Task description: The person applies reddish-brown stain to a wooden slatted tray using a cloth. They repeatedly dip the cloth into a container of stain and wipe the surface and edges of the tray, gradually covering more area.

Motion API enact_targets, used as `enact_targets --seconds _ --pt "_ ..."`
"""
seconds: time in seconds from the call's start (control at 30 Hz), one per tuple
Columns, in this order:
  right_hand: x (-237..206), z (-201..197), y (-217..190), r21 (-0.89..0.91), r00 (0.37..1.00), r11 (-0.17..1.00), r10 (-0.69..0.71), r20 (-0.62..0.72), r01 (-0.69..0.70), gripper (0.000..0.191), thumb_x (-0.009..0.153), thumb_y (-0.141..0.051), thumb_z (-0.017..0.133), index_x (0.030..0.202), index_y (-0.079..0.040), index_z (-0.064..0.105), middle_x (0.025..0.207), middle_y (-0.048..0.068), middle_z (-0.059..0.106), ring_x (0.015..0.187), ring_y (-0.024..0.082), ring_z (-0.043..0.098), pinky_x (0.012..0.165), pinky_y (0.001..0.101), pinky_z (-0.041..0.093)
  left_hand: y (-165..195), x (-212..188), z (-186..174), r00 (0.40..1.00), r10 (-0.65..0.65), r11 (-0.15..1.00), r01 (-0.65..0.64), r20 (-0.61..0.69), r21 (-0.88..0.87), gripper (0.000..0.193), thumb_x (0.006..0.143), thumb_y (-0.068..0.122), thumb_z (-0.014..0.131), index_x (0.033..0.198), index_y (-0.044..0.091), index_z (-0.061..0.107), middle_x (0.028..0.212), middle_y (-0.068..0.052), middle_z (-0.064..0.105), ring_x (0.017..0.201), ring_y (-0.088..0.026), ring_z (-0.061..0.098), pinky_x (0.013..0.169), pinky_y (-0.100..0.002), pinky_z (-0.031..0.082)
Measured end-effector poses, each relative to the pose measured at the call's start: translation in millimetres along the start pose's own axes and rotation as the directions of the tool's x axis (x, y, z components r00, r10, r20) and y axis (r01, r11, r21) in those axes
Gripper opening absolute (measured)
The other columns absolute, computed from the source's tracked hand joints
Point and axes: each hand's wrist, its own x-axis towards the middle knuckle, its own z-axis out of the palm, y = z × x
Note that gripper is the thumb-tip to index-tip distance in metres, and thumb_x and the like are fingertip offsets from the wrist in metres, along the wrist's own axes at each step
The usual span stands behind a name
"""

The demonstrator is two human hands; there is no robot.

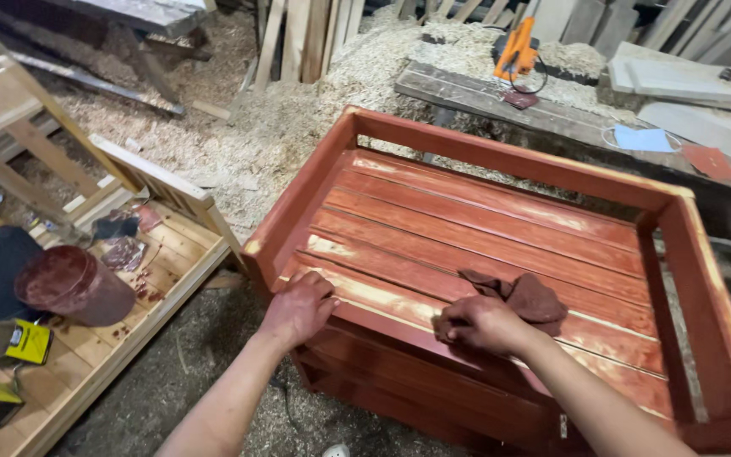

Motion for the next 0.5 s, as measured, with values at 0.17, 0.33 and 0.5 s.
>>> enact_targets --seconds 0.17,0.33,0.5 --pt "7 -2 -12 0.063 0.991 0.994 0.079 0.107 -0.086 0.014 0.080 -0.019 0.074 0.094 -0.014 0.075 0.093 0.004 0.078 0.094 0.024 0.074 0.083 0.0413 0.056 -4 -13 6 0.987 0.098 0.995 -0.096 -0.126 0.017 0.020 0.089 0.028 0.069 0.097 0.011 0.072 0.111 -0.010 0.064 0.115 -0.035 0.056 0.096 -0.049 0.051" --pt "7 3 -7 0.053 0.999 0.998 0.043 -0.010 -0.042 0.010 0.080 -0.016 0.072 0.089 -0.014 0.074 0.092 0.006 0.077 0.092 0.028 0.073 0.082 0.0423 0.057 8 -12 13 0.977 0.122 0.991 -0.109 -0.174 0.081 0.018 0.086 0.028 0.071 0.094 0.011 0.071 0.108 -0.009 0.063 0.111 -0.035 0.056 0.094 -0.050 0.049" --pt "3 9 1 -0.106 0.953 0.984 -0.167 -0.253 0.144 0.013 0.079 -0.014 0.072 0.090 -0.008 0.069 0.090 0.013 0.070 0.090 0.037 0.068 0.077 0.0467 0.055 25 -18 20 0.968 0.072 0.994 -0.049 -0.241 0.099 0.024 0.083 0.027 0.072 0.102 0.012 0.070 0.118 -0.008 0.062 0.116 -0.033 0.053 0.095 -0.051 0.045"
